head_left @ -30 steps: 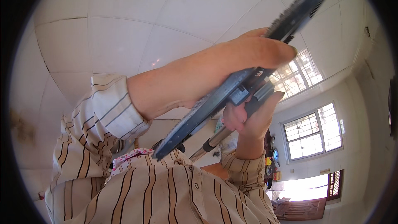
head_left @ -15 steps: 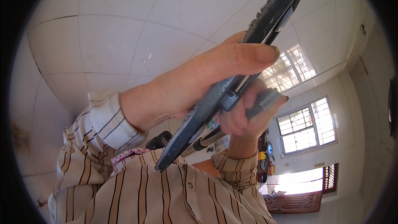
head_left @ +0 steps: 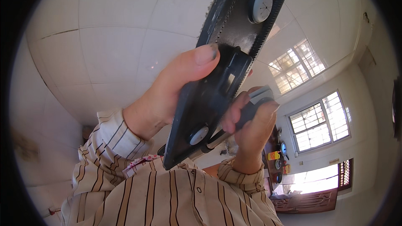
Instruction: The person assembles a mop by attaching the flat mop head to the pole handle, using a screwdriver to tighten the connection point.
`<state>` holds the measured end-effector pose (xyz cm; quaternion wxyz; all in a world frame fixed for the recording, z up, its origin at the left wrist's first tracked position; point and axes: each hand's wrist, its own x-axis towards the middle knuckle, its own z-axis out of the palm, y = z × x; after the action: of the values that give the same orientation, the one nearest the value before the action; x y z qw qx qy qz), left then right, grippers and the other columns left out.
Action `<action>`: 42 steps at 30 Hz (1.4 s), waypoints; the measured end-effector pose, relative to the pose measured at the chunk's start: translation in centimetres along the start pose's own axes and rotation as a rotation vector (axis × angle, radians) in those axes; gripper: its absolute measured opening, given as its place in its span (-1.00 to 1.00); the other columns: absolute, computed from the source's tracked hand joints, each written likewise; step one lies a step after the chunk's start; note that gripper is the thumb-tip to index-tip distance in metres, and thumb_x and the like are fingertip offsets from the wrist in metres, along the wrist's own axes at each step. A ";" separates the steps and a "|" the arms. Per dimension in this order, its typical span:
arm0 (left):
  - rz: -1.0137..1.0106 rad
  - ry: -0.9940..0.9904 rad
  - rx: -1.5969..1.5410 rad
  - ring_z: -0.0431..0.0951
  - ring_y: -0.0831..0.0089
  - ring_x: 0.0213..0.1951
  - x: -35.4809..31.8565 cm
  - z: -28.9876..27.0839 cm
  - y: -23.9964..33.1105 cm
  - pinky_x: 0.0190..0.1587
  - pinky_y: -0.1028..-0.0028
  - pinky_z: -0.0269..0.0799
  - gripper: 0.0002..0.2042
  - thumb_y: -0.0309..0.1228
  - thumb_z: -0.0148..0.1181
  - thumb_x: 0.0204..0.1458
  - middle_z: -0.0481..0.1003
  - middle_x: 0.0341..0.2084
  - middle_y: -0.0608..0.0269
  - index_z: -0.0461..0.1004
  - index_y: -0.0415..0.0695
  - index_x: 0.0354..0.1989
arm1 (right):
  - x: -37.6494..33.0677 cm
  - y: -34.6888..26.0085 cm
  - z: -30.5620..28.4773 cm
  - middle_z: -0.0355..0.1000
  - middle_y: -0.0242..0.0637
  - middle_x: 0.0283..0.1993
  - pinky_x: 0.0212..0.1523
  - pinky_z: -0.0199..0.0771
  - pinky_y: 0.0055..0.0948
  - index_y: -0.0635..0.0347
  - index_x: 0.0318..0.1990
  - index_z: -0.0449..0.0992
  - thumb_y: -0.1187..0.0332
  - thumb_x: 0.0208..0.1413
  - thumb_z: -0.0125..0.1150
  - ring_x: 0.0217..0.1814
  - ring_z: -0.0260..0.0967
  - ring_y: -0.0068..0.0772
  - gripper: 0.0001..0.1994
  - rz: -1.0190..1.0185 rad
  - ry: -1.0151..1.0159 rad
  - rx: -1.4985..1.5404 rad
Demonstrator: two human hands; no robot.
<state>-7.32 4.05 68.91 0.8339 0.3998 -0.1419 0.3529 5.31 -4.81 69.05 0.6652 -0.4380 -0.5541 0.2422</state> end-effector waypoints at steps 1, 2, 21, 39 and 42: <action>0.003 0.007 0.003 0.51 0.30 -0.56 -0.2 0.1 0.0 -0.47 0.41 0.50 -0.48 0.03 -0.10 0.01 0.45 -0.55 0.00 0.33 -0.31 -0.23 | 0.0 -0.1 0.1 0.12 -0.28 -0.68 -0.77 0.10 -0.54 0.22 -0.36 0.19 -0.19 0.11 -0.32 -0.79 0.06 -0.48 -0.46 0.004 0.000 -0.063; 0.015 0.021 0.014 0.52 0.29 -0.56 -0.3 0.1 0.0 -0.47 0.41 0.51 -0.47 0.03 -0.10 0.01 0.45 -0.55 -0.01 0.32 -0.31 -0.23 | 0.1 0.1 0.2 0.12 -0.28 -0.68 -0.77 0.10 -0.54 0.22 -0.36 0.19 -0.19 0.11 -0.32 -0.79 0.06 -0.48 -0.46 -0.001 0.007 -0.053; 0.026 0.022 0.296 0.44 0.40 -0.46 -1.0 0.5 0.1 -0.52 0.51 0.43 -0.19 -0.06 0.11 -0.13 0.26 -0.17 0.12 -0.16 -0.12 0.23 | -0.1 1.0 0.6 0.15 -0.42 -0.73 -0.70 0.01 -0.68 0.29 -0.27 0.19 0.06 0.21 -0.24 -0.75 0.07 -0.67 -0.62 0.013 -0.094 -0.258; 0.023 0.034 0.388 0.24 0.43 -0.14 -2.3 -0.5 -0.6 -0.16 0.47 0.25 -0.06 -0.33 0.19 -0.23 0.11 -0.04 0.15 -0.38 -0.12 0.26 | -2.9 1.8 1.5 0.29 -0.22 -0.63 -0.56 0.25 -0.49 0.32 -0.23 0.14 0.35 0.10 0.02 -0.63 0.27 -0.34 -0.75 -0.025 -0.132 -0.446; -0.032 0.021 0.371 0.21 0.42 -0.10 -2.7 -0.9 -0.9 -0.11 0.45 0.22 -0.05 -0.34 0.18 -0.24 0.09 -0.02 0.14 -0.40 -0.13 0.25 | -1.2 1.1 0.6 0.30 -0.12 -0.61 -0.55 0.27 -0.41 0.32 -0.23 0.15 0.34 0.08 0.05 -0.60 0.30 -0.14 -0.74 0.005 -0.197 -0.524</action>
<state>-8.63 3.10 66.45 0.7527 0.5453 -0.0592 0.3641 4.61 -5.11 67.50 0.4716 -0.5707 -0.6589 0.1336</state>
